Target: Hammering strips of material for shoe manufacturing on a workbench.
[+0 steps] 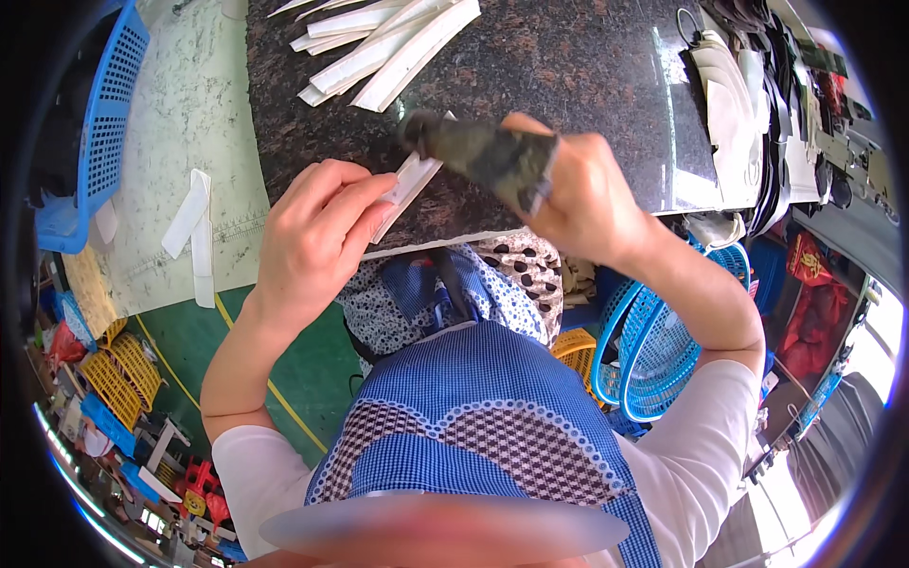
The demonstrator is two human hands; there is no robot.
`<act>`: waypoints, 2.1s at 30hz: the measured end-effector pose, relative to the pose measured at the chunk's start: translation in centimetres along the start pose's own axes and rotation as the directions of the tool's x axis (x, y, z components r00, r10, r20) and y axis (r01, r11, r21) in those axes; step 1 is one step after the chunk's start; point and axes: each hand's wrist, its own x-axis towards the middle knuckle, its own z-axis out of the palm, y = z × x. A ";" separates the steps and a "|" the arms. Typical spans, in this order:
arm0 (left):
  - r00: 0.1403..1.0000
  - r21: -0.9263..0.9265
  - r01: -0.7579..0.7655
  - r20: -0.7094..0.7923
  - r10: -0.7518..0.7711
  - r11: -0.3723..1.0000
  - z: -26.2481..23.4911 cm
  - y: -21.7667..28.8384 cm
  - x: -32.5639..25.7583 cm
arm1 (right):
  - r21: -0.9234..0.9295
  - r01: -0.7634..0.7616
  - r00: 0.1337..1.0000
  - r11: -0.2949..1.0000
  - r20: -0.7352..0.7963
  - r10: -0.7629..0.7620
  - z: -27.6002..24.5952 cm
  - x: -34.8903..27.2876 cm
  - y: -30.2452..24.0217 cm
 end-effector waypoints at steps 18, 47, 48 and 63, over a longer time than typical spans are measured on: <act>0.995 -0.090 0.100 0.033 -0.097 0.991 -1.4 0.0 -2.2 | 0.212 -0.183 0.972 0.960 0.183 0.145 0.5 1.2 -1.7; 0.961 0.202 0.082 -0.274 -0.024 0.976 1.1 1.1 -5.6 | 0.177 0.007 0.986 0.984 0.165 -0.037 1.8 2.4 -3.1; 0.958 0.209 0.069 -0.287 -0.006 0.975 1.3 1.0 -5.7 | 0.179 0.012 0.988 0.984 0.149 -0.039 2.0 2.3 -2.7; 0.985 0.300 0.006 -0.167 0.046 0.954 2.2 1.4 -6.8 | 0.161 0.046 0.976 0.986 0.201 -0.079 2.1 3.5 -3.6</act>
